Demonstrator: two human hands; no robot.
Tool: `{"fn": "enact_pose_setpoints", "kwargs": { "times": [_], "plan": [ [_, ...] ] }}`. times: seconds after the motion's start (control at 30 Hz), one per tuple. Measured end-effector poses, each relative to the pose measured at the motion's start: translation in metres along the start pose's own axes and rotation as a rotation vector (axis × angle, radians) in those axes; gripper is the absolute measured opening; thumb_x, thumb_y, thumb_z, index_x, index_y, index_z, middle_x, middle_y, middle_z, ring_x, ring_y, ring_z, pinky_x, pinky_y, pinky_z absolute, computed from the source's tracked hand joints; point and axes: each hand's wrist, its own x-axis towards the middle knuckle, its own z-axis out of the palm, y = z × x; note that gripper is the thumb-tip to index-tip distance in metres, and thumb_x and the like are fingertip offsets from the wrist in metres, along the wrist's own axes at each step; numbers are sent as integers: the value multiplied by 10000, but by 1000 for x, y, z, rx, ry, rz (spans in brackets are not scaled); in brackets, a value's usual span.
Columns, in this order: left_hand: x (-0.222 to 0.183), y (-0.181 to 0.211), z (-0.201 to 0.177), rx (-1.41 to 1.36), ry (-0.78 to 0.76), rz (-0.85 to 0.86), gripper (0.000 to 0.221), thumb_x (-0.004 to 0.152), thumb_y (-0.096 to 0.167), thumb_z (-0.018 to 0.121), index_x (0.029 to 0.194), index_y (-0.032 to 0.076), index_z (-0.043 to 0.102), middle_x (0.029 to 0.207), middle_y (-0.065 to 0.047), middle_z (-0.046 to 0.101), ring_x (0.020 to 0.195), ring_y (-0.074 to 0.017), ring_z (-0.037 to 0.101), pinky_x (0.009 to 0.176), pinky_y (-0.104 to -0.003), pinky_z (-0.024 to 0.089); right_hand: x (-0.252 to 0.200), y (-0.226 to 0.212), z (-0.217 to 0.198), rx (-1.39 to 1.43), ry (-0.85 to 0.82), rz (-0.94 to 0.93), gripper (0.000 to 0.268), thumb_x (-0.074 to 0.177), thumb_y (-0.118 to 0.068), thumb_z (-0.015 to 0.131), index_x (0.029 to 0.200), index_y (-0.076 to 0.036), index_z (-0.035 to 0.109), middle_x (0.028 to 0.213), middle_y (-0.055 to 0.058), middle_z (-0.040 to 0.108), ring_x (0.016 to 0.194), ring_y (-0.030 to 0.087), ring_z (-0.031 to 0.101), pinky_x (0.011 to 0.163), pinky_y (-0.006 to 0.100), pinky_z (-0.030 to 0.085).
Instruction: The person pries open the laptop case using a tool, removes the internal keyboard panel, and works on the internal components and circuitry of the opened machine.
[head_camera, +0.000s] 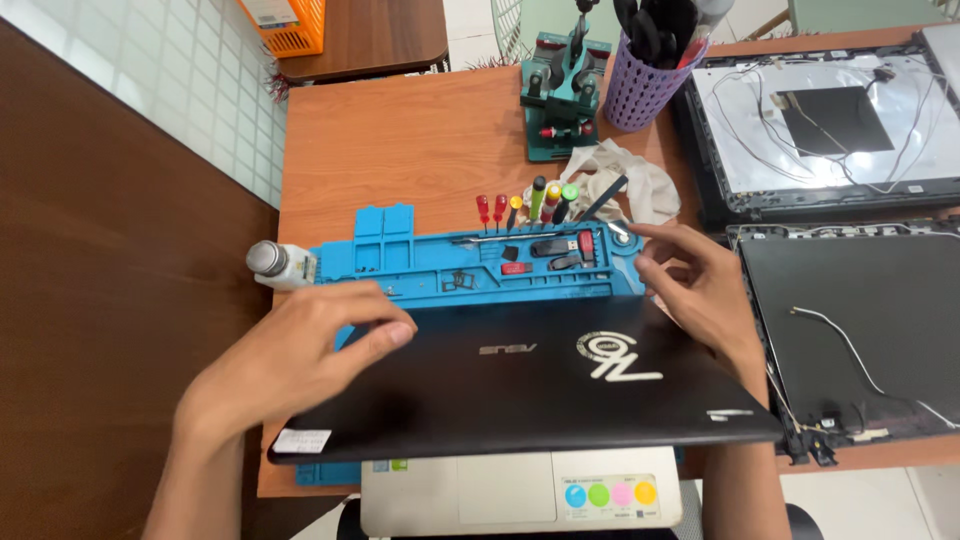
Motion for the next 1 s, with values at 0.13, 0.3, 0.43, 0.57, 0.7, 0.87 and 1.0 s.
{"fn": "enact_pose_setpoints", "kwargs": {
  "times": [0.13,0.3,0.43,0.57,0.7,0.87,1.0],
  "plan": [
    [-35,31,16,133,210,244,243,879,286,720,965,63,763,925,-76,740,847,-279,701,742,-371,545,-29,-1,-11,137,1,-157,279,1013,-68,541,1204,45,712,1042,110,705,967,153,691,902,281,548],
    [-55,59,52,254,406,516,279,843,236,773,1019,24,727,963,-76,706,874,-258,691,756,-384,523,-64,5,-20,427,72,-275,364,1080,-123,402,1146,107,677,1137,182,699,1128,233,694,1068,335,531],
    [-59,63,74,296,530,572,206,876,183,786,1008,40,718,954,-39,702,902,-213,701,779,-371,542,-78,14,-13,226,194,-251,302,998,-76,517,1233,72,636,1252,167,648,1208,243,645,1115,379,512],
    [-59,60,92,354,632,590,189,874,150,788,1014,39,727,963,-36,711,922,-196,707,801,-376,550,-94,25,12,166,225,-101,409,966,-79,586,1363,15,575,1356,125,612,1259,231,592,1081,352,470],
    [-54,58,101,393,712,559,190,858,158,811,1004,54,749,945,-17,725,900,-179,703,767,-374,527,-113,50,21,-93,176,-55,483,904,-81,552,1376,20,585,1340,149,669,1247,257,641,1082,377,479],
    [-51,53,107,419,776,571,208,852,152,821,1037,81,756,982,-3,729,944,-171,690,831,-379,499,-130,61,33,-518,-2,-119,459,858,-298,688,1184,24,670,1229,252,638,1218,394,555,1068,497,386],
    [-50,48,117,486,844,576,198,867,103,803,1056,147,768,1021,41,717,1003,-148,649,954,-414,457,-130,49,38,-780,-206,147,565,903,-518,617,1203,-41,652,1167,194,649,1265,347,543,1179,479,334]
  ]
}}
